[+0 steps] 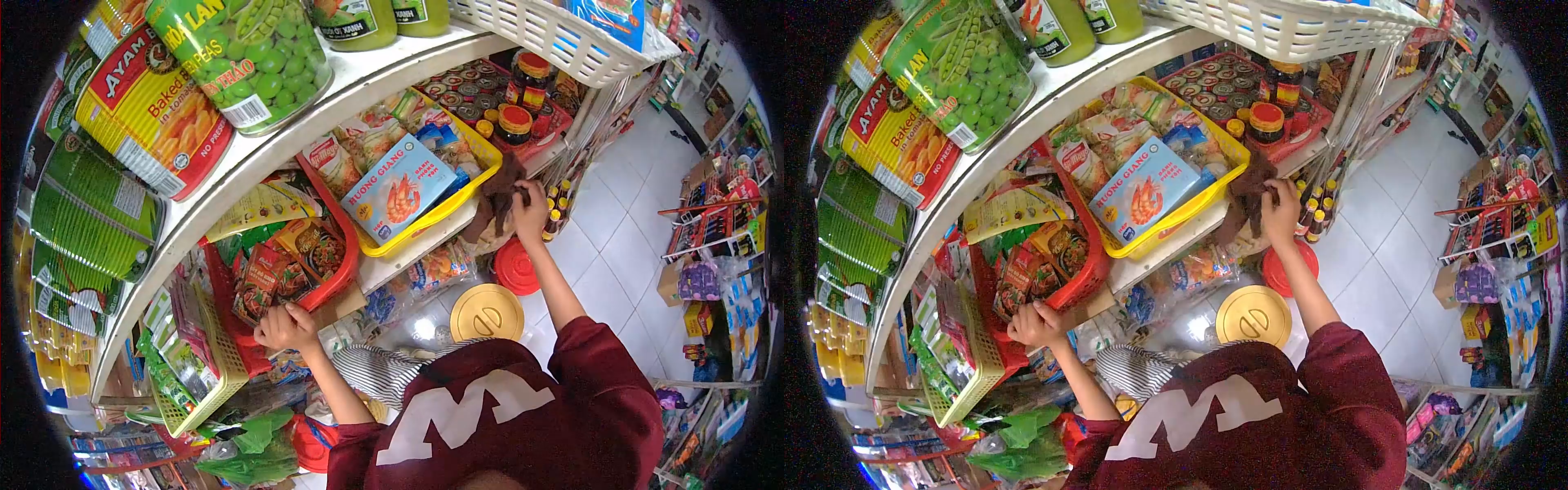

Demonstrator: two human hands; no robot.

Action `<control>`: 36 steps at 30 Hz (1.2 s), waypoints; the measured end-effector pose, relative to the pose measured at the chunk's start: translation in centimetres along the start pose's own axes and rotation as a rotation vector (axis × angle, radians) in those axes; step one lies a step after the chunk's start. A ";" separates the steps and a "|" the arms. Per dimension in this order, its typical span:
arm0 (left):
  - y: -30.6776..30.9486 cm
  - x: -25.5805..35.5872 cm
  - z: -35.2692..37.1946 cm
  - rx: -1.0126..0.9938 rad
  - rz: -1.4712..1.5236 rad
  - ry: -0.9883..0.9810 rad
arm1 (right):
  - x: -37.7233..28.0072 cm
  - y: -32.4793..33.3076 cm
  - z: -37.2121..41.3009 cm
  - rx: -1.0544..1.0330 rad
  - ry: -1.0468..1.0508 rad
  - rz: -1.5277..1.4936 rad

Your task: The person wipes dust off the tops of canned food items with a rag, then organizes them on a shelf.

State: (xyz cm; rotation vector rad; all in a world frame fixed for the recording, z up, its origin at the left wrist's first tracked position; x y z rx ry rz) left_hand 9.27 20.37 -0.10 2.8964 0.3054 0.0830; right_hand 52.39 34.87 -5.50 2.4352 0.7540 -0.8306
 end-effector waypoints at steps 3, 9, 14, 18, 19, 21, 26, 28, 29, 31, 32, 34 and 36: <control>0.0 0.0 -0.1 0.007 -0.009 0.005 | 2.6 3.3 -0.4 -0.046 -0.150 0.218; -0.1 0.1 0.0 -0.013 -0.011 0.018 | 2.5 9.0 -2.2 -0.020 -0.914 -0.494; 0.0 -0.1 0.2 -0.053 -0.043 0.027 | 0.4 7.6 -2.9 0.017 -0.870 -0.505; 0.1 -0.1 0.3 -0.061 -0.016 0.029 | 5.0 -1.7 0.3 -0.405 -0.851 -0.485; 0.2 0.0 0.0 -0.072 -0.013 0.027 | 5.1 -3.5 1.1 -0.649 -0.881 -0.387; 0.2 0.3 -0.7 -0.104 -0.012 0.048 | 4.7 -4.9 2.0 -0.723 -0.728 -0.223; 0.3 0.3 -0.7 -0.172 0.014 0.106 | 2.1 -4.5 0.6 -0.589 0.002 0.290; 0.2 0.2 -0.5 -0.146 -0.015 0.094 | 1.9 -4.3 1.0 -0.554 0.030 0.320; 0.1 0.2 -0.5 -0.134 -0.027 0.087 | 1.9 -4.3 1.2 -0.536 0.043 0.337; 0.1 0.2 -0.5 -0.139 -0.016 0.084 | 2.5 -4.4 1.8 -0.427 0.063 0.411; 0.1 0.2 -0.6 -0.143 -0.008 0.081 | 3.1 -5.1 2.3 -0.341 0.044 0.425; 0.1 0.2 -0.6 -0.168 -0.001 0.085 | 3.5 -5.7 1.8 -0.290 0.037 0.337; 0.0 0.3 -0.7 -0.180 0.000 0.087 | 3.8 -5.9 1.9 -0.184 -0.014 0.299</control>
Point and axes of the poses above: each hand's wrist, its own z-axis away from the middle knuckle, its own y-axis out of the back of the hand, x = y × z, the point moved 5 cm from there along -z, towards the middle knuckle, and after that the axes turned 8 degrees about x, right-handed, at the moved point
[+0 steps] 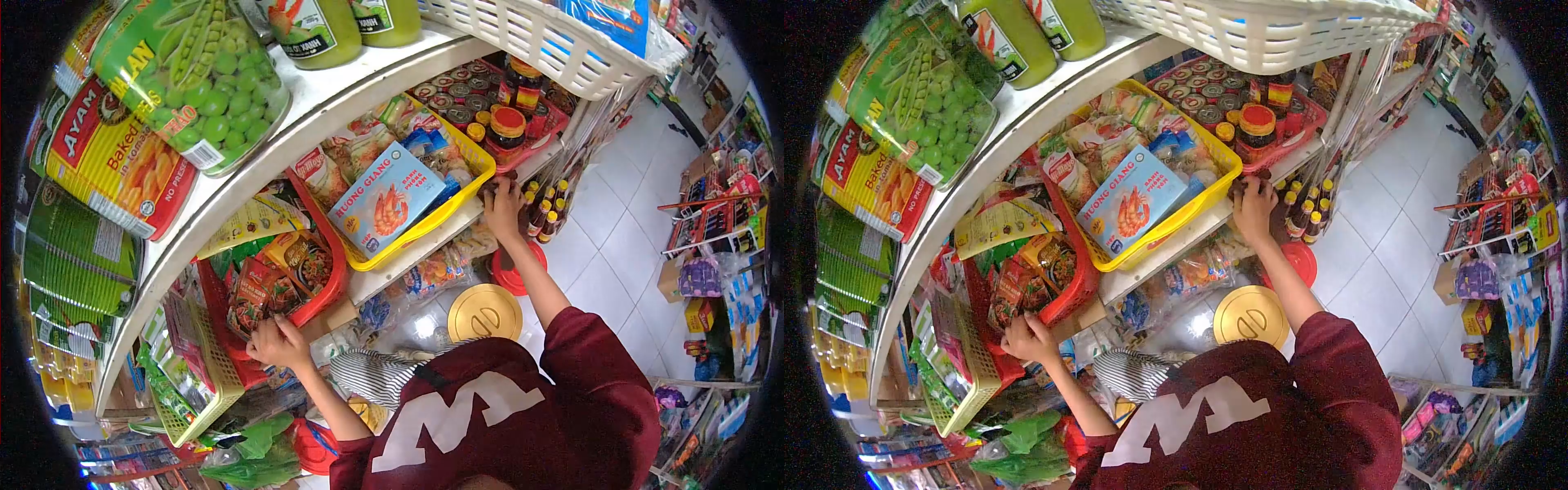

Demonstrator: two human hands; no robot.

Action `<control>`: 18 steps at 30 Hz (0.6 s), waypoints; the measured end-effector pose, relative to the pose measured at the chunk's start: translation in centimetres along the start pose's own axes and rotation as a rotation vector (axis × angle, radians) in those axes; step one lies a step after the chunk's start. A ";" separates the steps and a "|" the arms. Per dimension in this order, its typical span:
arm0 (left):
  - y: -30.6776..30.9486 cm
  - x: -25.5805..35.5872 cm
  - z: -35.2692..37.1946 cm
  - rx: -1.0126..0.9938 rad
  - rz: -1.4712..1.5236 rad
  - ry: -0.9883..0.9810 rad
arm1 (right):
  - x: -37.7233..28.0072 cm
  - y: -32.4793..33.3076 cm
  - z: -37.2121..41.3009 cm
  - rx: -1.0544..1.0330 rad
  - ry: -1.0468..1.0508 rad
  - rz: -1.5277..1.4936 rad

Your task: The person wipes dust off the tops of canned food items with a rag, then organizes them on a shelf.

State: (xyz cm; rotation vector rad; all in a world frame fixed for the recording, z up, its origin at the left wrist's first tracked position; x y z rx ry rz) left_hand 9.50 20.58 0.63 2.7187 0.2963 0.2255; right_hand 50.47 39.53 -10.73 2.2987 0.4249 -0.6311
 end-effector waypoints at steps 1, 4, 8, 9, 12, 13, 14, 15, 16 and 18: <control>0.0 0.0 0.0 0.000 0.000 0.000 | 0.0 -0.2 0.1 0.045 -0.028 -0.023; -0.1 0.0 0.1 -0.028 -0.016 0.005 | 0.1 -0.5 0.2 0.167 -0.072 -0.016; 0.1 0.0 0.1 -0.098 0.016 0.032 | -0.9 0.4 -0.5 0.214 -0.170 0.077; 0.1 0.1 0.0 -0.103 0.014 0.016 | -0.8 0.5 -0.6 0.255 -0.175 0.009; 0.0 -0.5 0.3 -0.127 0.014 -0.002 | -0.7 0.6 -0.9 0.184 -0.126 0.032; 0.1 -0.7 0.3 -0.113 0.011 -0.011 | -0.6 0.6 -0.7 0.154 -0.106 0.023; 0.1 -0.6 0.2 -0.098 0.012 -0.016 | -0.6 0.6 -0.4 0.125 -0.084 0.020; 0.2 -0.5 0.3 -0.087 0.016 -0.017 | -0.6 0.8 -0.1 0.095 -0.059 0.021; 0.2 -0.8 0.5 -0.070 -0.023 -0.041 | -1.1 1.2 0.5 0.131 0.017 0.045; -0.4 -2.0 1.0 -0.125 -0.027 -0.036 | -1.8 2.2 1.1 0.038 0.088 0.031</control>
Point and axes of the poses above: each hand's wrist, its own z-axis away from the middle knuckle, its own y-axis out of the back of the hand, x = y × z, the point moved 5 cm from there along -z, towards the middle knuckle, and after that the axes turned 8 degrees about x, right-handed, at the moved point
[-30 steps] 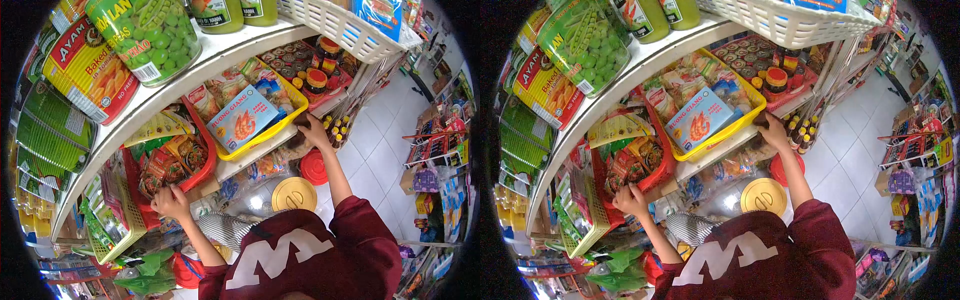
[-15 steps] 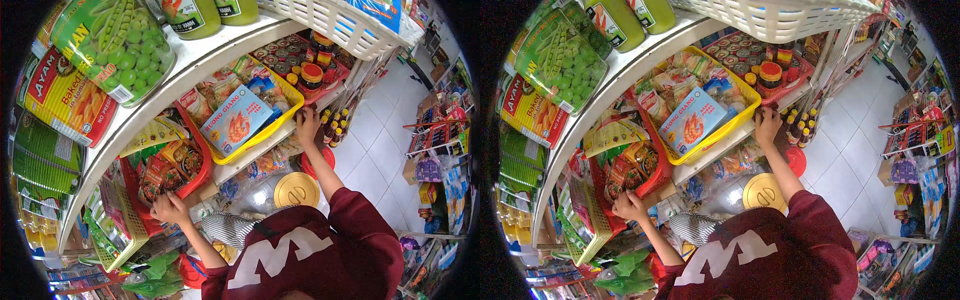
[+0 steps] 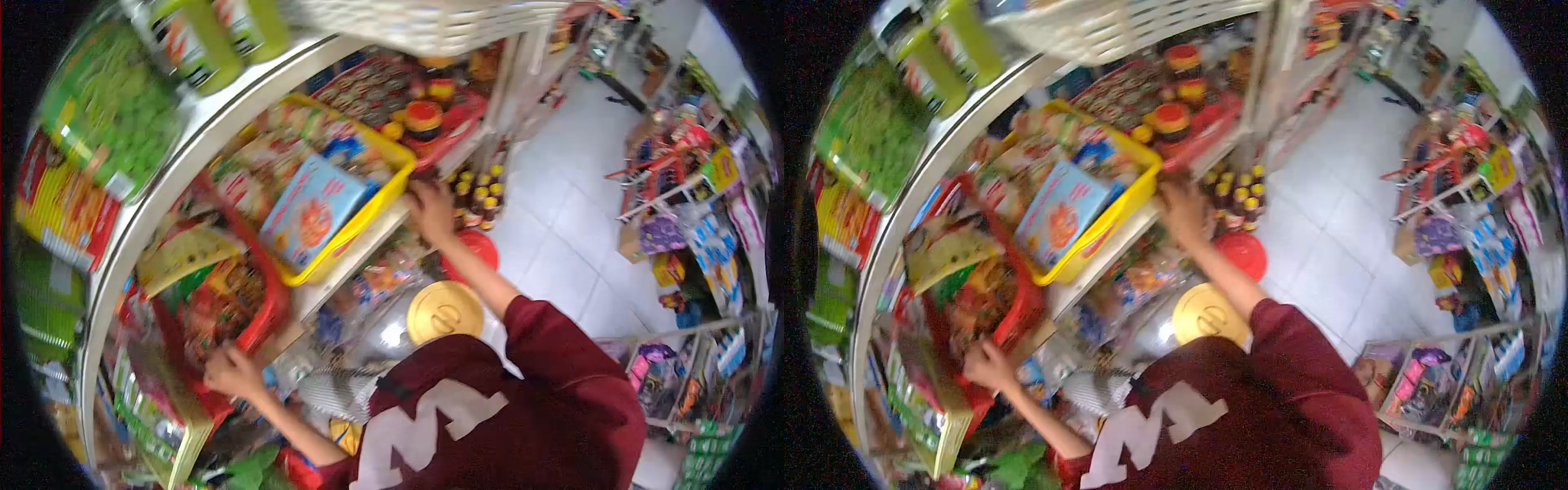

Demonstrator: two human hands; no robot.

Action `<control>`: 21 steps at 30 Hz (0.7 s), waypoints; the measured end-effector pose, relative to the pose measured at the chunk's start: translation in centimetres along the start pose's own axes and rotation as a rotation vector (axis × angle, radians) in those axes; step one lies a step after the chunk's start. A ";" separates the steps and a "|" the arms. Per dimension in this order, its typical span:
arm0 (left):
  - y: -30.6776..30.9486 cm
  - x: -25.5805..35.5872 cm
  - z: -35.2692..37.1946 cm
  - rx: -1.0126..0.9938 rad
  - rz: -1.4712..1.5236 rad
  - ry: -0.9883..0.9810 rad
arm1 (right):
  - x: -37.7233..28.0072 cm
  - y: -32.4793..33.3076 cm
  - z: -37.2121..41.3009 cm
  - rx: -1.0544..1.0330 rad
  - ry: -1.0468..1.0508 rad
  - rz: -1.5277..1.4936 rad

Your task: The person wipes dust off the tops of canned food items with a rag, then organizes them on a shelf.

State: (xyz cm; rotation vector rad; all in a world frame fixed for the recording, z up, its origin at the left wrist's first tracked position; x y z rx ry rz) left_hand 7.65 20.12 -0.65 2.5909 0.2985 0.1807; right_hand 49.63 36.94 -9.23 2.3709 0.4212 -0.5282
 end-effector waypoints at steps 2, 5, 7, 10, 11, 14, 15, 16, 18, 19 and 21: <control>1.4 1.5 -1.1 0.065 0.155 -0.091 | 0.0 0.3 0.3 -0.051 0.057 0.029; 1.0 0.8 -0.7 -0.020 0.185 -0.101 | 0.5 1.9 0.4 -0.157 -0.011 0.136; 0.8 0.5 -0.5 -0.033 0.162 -0.126 | 1.5 2.1 0.4 -0.195 0.057 0.218; 0.6 0.0 0.0 -0.049 0.113 -0.106 | 2.7 2.1 0.2 -0.372 0.044 0.118; 0.6 0.0 0.1 -0.036 0.110 -0.101 | 2.9 2.1 0.1 -0.427 0.049 0.083; 0.5 -0.2 0.1 -0.109 0.099 -0.033 | 1.8 2.9 -0.7 -0.458 0.116 0.219; 0.4 -0.5 0.2 -0.120 0.106 -0.020 | 1.7 2.8 -0.9 -0.448 0.138 0.252; 0.3 -0.6 0.2 -0.111 0.101 -0.028 | 1.5 2.6 -1.1 -0.443 0.159 0.240; 0.2 -0.7 0.3 -0.094 0.089 -0.044 | 1.2 2.0 -1.5 -0.432 0.202 0.216; 0.2 -0.7 0.3 -0.111 0.085 -0.026 | 1.1 1.4 -1.7 -0.452 0.200 0.250; 0.2 -0.7 0.3 -0.147 0.079 0.007 | 0.5 0.6 -2.4 -0.492 0.194 0.321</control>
Point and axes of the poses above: each hand's wrist, its own z-axis away from the middle knuckle, its own y-axis out of the back of the hand, x = y × z, the point moved 5 cm from there along -z, towards the middle knuckle, and after that the axes turned 8 degrees about x, right-handed, at the moved point
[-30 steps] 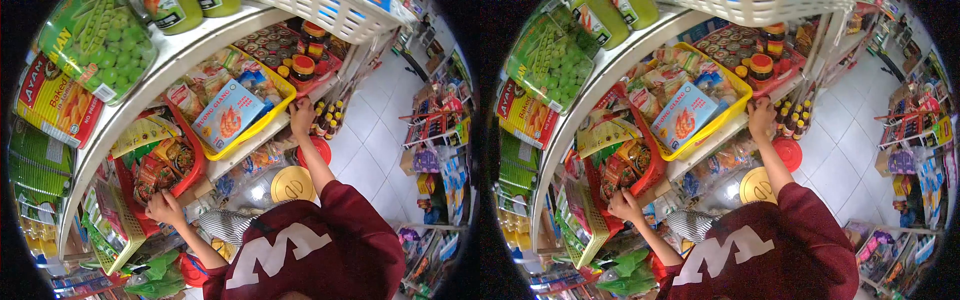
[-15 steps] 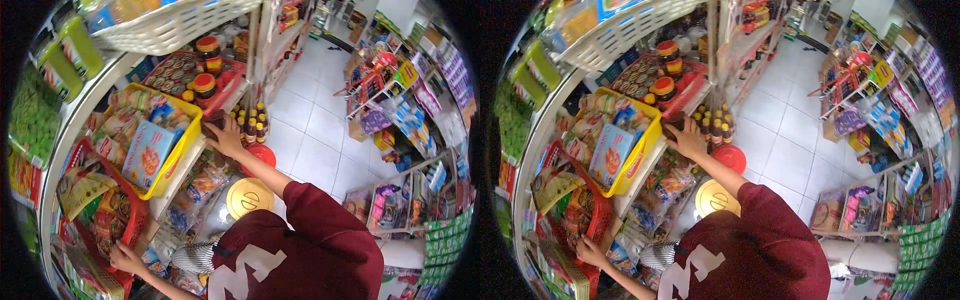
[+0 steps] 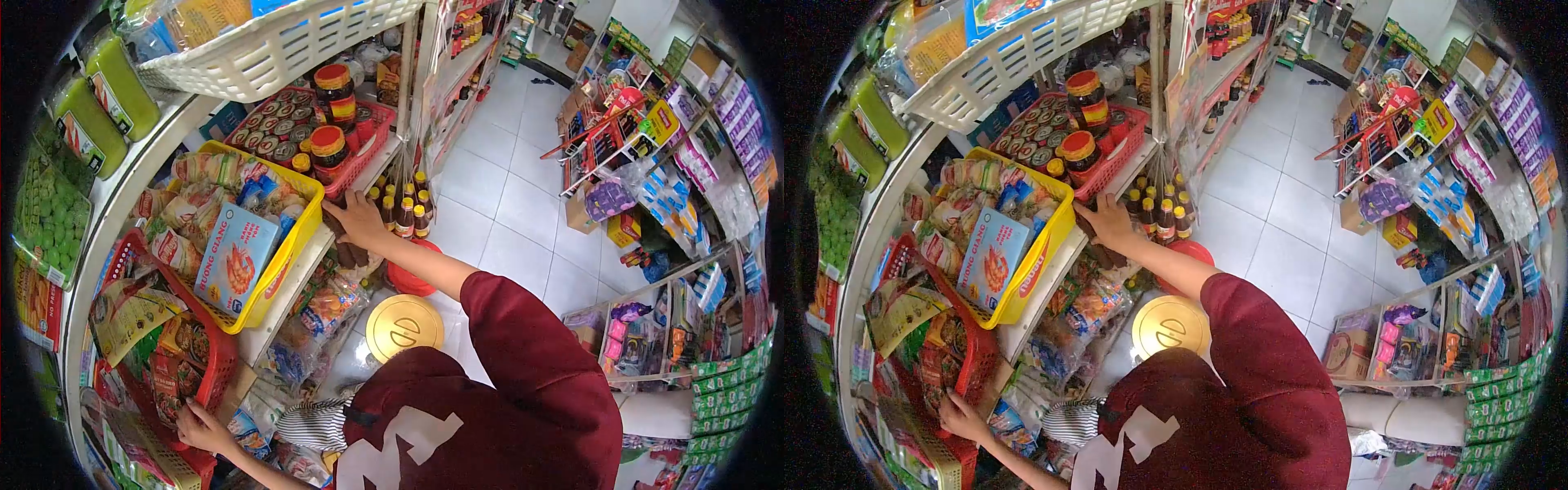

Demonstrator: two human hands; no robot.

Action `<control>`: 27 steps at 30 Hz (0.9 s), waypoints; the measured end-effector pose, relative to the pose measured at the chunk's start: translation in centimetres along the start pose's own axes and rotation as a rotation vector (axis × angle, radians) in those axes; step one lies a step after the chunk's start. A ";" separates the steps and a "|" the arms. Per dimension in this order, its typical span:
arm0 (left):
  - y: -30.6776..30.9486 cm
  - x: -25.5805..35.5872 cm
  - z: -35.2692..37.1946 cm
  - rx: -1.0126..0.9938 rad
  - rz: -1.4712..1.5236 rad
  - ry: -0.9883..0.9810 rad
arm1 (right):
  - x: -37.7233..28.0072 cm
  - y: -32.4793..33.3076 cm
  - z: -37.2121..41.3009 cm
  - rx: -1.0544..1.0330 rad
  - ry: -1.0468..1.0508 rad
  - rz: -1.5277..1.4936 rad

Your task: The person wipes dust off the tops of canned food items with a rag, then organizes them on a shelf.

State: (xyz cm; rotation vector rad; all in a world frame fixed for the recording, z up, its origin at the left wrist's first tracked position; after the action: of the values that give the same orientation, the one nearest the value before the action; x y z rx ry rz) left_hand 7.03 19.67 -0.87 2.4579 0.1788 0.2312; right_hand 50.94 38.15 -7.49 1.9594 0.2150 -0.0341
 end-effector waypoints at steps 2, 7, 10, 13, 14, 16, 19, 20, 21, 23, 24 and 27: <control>0.0 0.1 0.0 -0.001 -0.019 -0.006 | -0.2 -0.1 -0.9 -0.179 -0.033 0.071; 0.1 0.9 -0.2 0.060 -0.061 -0.020 | 0.4 -4.8 -4.0 -0.427 -0.155 0.107; 0.1 1.2 -0.3 0.129 -0.082 -0.042 | 0.5 -7.5 -5.0 -0.407 -0.222 0.268; -0.1 1.1 -0.1 0.190 -0.089 -0.046 | 0.5 -7.3 -4.6 -0.345 -0.087 0.339; -0.2 1.1 0.0 0.202 -0.095 -0.040 | 0.4 -7.3 -4.5 -0.358 -0.024 0.377; -0.1 0.9 0.1 0.205 -0.110 -0.040 | 0.3 -7.3 -4.4 -0.363 0.017 0.348; -0.2 0.6 0.1 0.133 -0.093 -0.037 | 0.2 -5.3 -4.6 -0.337 -0.031 0.201; -0.1 0.5 0.0 0.114 -0.095 -0.016 | -0.2 -3.8 -4.3 -0.339 -0.038 0.188; -0.1 0.5 -0.1 0.091 -0.095 0.004 | -0.5 -2.8 -4.0 -0.345 -0.047 0.175; 0.0 0.7 0.0 0.073 -0.082 0.014 | 0.2 -4.0 -4.0 -0.387 -0.068 0.108; 0.1 0.9 -0.2 0.082 -0.069 0.003 | 0.3 -3.7 -3.8 -0.409 -0.082 0.075; -0.3 0.3 -0.1 0.070 -0.076 -0.027 | 0.6 -2.1 -2.2 -0.511 -0.008 0.036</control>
State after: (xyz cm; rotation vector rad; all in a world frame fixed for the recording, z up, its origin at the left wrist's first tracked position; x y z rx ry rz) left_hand 7.25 19.97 -0.94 2.5161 0.2725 0.1614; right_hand 51.05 41.00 -8.63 1.4534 0.1633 0.0337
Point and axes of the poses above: each hand's wrist, its own z-axis away from the middle knuckle, its own y-axis out of the back of the hand, x = y × z, the point moved 5 cm from there along -z, towards the middle knuckle, and after that the axes turned 8 degrees about x, right-handed, at the moved point
